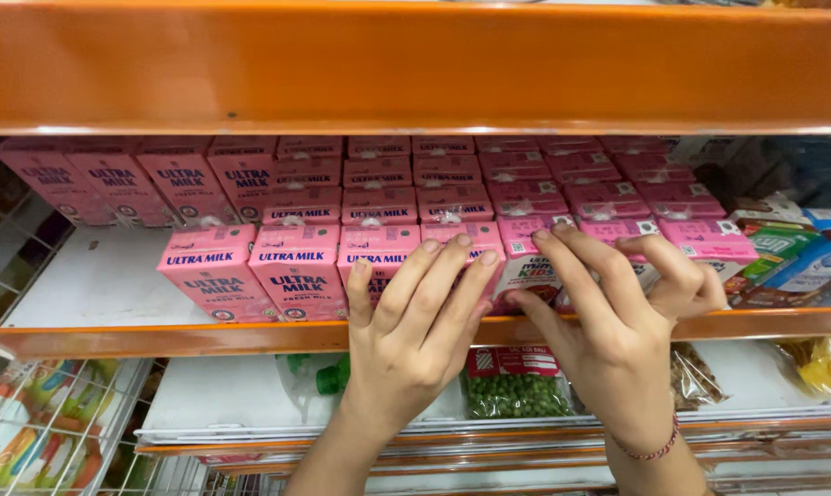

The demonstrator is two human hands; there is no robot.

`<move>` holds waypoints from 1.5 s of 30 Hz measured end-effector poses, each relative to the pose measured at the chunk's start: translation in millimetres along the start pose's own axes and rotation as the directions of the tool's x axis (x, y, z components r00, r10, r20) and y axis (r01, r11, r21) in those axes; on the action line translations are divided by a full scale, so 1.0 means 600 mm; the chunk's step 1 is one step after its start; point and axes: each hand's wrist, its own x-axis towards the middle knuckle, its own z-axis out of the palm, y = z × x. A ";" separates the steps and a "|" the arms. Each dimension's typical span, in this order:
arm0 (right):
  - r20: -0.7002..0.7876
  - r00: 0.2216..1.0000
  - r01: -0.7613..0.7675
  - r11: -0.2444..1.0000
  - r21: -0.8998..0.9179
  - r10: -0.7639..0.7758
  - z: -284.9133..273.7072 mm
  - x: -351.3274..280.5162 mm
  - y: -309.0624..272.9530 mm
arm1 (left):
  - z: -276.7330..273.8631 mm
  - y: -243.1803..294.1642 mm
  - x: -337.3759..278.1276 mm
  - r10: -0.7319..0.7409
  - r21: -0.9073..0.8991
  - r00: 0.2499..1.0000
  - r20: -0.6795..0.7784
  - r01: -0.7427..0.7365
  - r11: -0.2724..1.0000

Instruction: The person organizes milk cartons on a shelf by hand, taking them from a box and placing them on the shelf, while also handling a cloth.

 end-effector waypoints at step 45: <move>-0.242 0.141 -0.988 0.122 -0.092 0.960 -0.366 -1.140 0.463 | 0.394 1.114 -0.395 0.797 -0.650 0.427 0.428 0.758 -0.057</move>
